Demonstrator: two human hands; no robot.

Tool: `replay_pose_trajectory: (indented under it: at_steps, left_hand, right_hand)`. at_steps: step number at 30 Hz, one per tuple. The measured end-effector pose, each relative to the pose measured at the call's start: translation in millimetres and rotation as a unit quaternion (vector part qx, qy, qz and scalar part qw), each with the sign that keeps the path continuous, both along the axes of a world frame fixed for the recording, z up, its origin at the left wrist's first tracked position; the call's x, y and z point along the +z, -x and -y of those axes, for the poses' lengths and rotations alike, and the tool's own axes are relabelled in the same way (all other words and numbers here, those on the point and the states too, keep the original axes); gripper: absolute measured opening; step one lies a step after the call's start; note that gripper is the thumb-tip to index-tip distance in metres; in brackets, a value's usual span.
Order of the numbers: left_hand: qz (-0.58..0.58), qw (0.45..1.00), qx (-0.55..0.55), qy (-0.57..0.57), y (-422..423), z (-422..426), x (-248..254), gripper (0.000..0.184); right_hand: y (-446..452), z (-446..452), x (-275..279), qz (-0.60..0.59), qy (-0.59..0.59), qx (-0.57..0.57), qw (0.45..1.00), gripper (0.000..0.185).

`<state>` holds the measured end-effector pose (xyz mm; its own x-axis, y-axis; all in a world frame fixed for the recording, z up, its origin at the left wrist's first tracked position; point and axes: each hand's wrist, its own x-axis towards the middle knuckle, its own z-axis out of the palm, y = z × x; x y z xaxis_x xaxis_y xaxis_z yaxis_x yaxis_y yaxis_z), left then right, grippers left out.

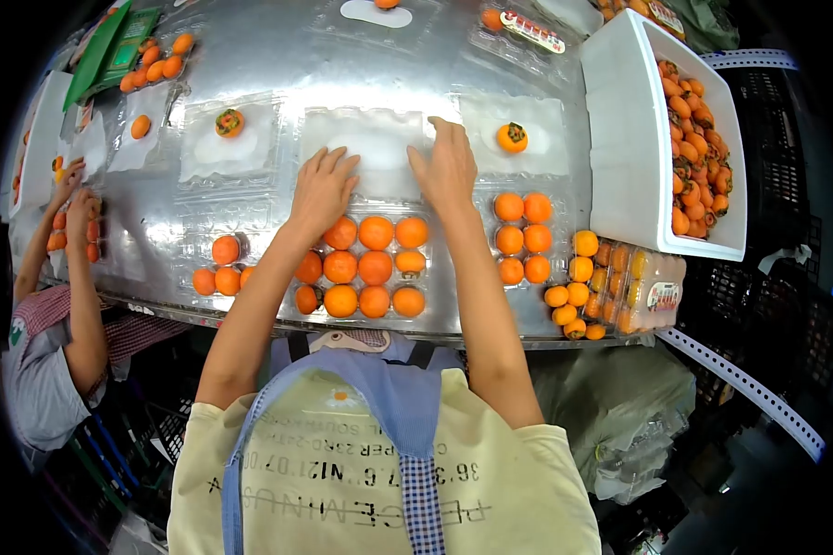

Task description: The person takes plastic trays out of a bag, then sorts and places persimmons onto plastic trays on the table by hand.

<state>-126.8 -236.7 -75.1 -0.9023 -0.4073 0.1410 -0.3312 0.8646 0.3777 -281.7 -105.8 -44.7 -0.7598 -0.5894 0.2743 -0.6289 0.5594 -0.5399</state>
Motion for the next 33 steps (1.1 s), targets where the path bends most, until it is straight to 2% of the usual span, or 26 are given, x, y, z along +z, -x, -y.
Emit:
replay_pose_trajectory:
  at_steps: [1,5,8,11,18,23,26,29,30,33]
  left_hand:
    - [0.000,1.000,-0.003,0.007,1.4,0.6,-4.1,0.032]
    - [0.006,1.000,-0.009,0.018,4.9,2.8,-12.0,0.031]
    - [0.014,1.000,-0.010,0.006,6.9,5.8,-12.6,0.030]
    - [0.022,1.000,-0.012,-0.004,7.7,5.8,-10.0,0.030]
    - [0.014,1.000,-0.016,-0.009,5.1,9.2,-11.4,0.033]
    - [0.023,0.999,-0.019,-0.037,5.3,12.0,-15.9,0.048]
    - [0.019,0.999,-0.015,-0.040,5.2,10.2,-15.0,0.050]
    - [0.020,1.000,-0.009,-0.007,4.6,8.6,-13.5,0.040]
    - [0.021,1.000,-0.010,0.010,4.6,7.8,-13.0,0.036]
    - [0.027,0.999,-0.012,0.016,5.5,6.5,-10.6,0.038]
  right_hand:
    - [-10.5,-9.1,13.4,-0.006,0.023,-0.004,1.000,0.035]
    - [-57.2,-72.2,37.7,0.190,-0.169,0.073,0.964,0.037]
    - [-92.0,-101.0,36.6,0.165,-0.233,0.096,0.953,0.041]
    - [-114.3,-95.3,40.9,0.133,-0.243,0.036,0.960,0.043]
    - [-125.5,-102.2,31.0,0.026,-0.205,0.052,0.977,0.041]
    - [-129.5,-100.2,34.3,0.038,-0.223,0.064,0.972,0.039]
    - [-120.1,-101.4,43.1,0.182,-0.150,0.045,0.971,0.039]
    - [-90.7,-88.8,47.3,0.353,0.027,0.040,0.934,0.037]
    - [-81.3,-76.1,48.3,0.315,0.064,0.050,0.946,0.037]
    - [-50.7,-25.3,34.0,0.232,0.141,0.060,0.961,0.036]
